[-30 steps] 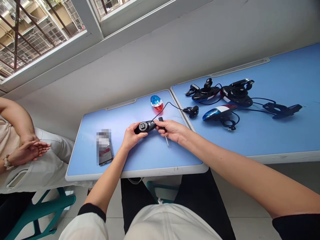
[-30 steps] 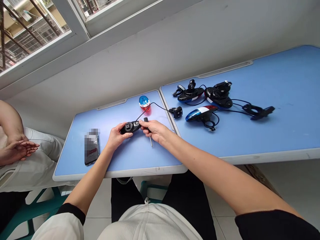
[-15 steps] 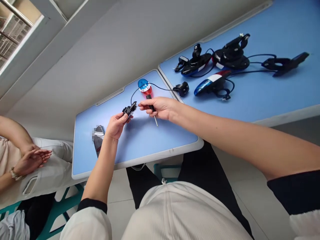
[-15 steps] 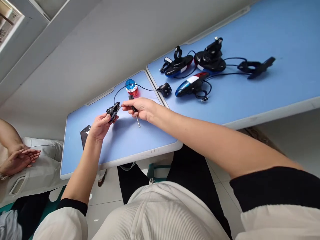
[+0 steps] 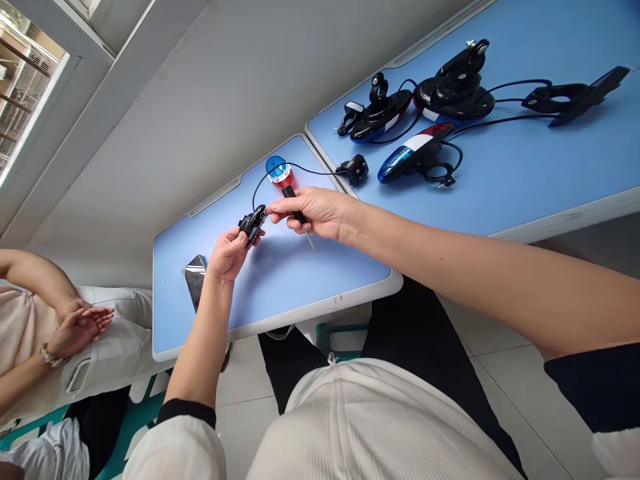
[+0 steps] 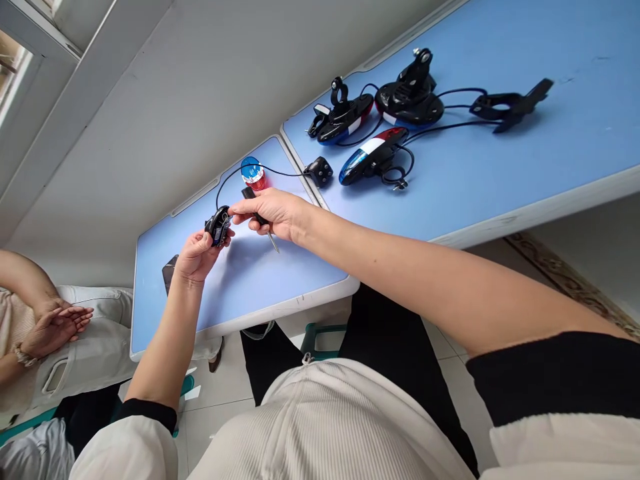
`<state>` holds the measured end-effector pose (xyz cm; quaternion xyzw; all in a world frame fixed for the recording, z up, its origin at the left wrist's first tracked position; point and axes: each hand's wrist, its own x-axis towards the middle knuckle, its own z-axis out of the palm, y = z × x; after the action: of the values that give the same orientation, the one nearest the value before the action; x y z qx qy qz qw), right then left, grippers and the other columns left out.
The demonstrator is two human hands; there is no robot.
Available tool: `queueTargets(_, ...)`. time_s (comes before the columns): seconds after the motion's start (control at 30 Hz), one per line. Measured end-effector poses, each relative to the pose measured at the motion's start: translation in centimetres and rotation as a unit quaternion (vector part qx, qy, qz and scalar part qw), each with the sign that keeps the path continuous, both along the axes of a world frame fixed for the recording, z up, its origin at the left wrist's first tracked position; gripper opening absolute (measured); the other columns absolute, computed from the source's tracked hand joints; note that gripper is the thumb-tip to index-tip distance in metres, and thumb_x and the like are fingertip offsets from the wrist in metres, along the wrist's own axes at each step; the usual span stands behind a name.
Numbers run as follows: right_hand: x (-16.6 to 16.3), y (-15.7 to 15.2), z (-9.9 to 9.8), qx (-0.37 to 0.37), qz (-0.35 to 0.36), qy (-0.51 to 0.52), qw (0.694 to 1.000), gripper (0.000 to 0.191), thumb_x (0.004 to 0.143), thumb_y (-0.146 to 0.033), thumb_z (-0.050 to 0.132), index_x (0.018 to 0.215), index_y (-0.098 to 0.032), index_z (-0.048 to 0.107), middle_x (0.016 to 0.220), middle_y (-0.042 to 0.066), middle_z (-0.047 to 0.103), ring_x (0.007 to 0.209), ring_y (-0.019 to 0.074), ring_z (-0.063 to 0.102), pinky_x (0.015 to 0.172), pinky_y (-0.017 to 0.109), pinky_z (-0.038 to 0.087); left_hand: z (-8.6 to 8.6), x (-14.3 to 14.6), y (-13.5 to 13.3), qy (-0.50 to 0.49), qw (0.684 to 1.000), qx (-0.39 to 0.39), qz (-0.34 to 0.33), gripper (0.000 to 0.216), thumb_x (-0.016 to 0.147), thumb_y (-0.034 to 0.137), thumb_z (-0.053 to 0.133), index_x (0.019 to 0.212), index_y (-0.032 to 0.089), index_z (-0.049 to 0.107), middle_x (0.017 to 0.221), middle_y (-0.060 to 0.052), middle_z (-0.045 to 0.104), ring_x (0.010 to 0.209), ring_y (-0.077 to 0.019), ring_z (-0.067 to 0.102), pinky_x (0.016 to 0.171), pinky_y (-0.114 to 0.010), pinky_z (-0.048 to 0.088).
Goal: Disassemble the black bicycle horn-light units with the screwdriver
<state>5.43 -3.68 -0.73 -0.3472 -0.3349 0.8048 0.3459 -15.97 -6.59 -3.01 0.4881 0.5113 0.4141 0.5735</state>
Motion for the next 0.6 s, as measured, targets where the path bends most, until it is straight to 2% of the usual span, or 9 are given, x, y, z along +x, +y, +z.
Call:
queueTargets(0.2, 0.6, -1.2, 0.1, 0.068, 0.017, -0.005, 0.998, 0.004, 0.081, -0.008, 0.062, 0.077, -0.009, 0.064, 0.064, 0.004, 0.062, 0.04, 0.0022, 0.038, 0.033, 0.015, 0.021, -0.1, 0.0, 0.0, -0.024, 0.999, 0.028, -0.013, 0.047, 0.052, 0.049, 0.084, 0.081, 0.014, 0.071, 0.082, -0.009, 0.069, 0.073, -0.0165, 0.059, 0.074, -0.031, 0.045)
queueTargets(0.43, 0.9, -2.5, -0.2, 0.117, -0.046, -0.019, 0.992, 0.014, 0.077, -0.007, 0.059, 0.088, -0.01, 0.067, 0.063, 0.001, 0.061, 0.042, 0.003, 0.035, 0.038, 0.018, 0.025, -0.2, 0.1, 0.0, -0.038, 0.998, 0.05, -0.028, 0.049, 0.05, 0.048, 0.085, 0.083, 0.013, 0.073, 0.082, -0.01, 0.07, 0.074, -0.0165, 0.058, 0.072, -0.029, 0.044)
queueTargets(0.53, 0.6, -3.4, -0.3, 0.181, -0.062, -0.068, 0.979, 0.021, 0.075, -0.013, 0.061, 0.094, -0.012, 0.07, 0.063, 0.0, 0.062, 0.046, 0.0053, 0.038, 0.043, 0.02, 0.031, -0.3, 0.0, 0.0, -0.055, 0.996, 0.061, -0.041, 0.043, 0.054, 0.043, 0.085, 0.083, 0.013, 0.074, 0.083, -0.009, 0.069, 0.076, -0.0158, 0.058, 0.073, -0.028, 0.043)
queueTargets(0.6, 0.4, -4.2, -0.6, 0.26, -0.092, -0.133, 0.952, 0.024, 0.075, -0.016, 0.06, 0.097, -0.014, 0.071, 0.064, 0.0, 0.063, 0.051, 0.0076, 0.042, 0.05, 0.022, 0.035, -0.5, 0.0, 0.0, -0.06, 0.995, 0.064, -0.042, 0.041, 0.055, 0.042, 0.085, 0.083, 0.013, 0.074, 0.082, -0.009, 0.069, 0.076, -0.0156, 0.058, 0.074, -0.028, 0.043)
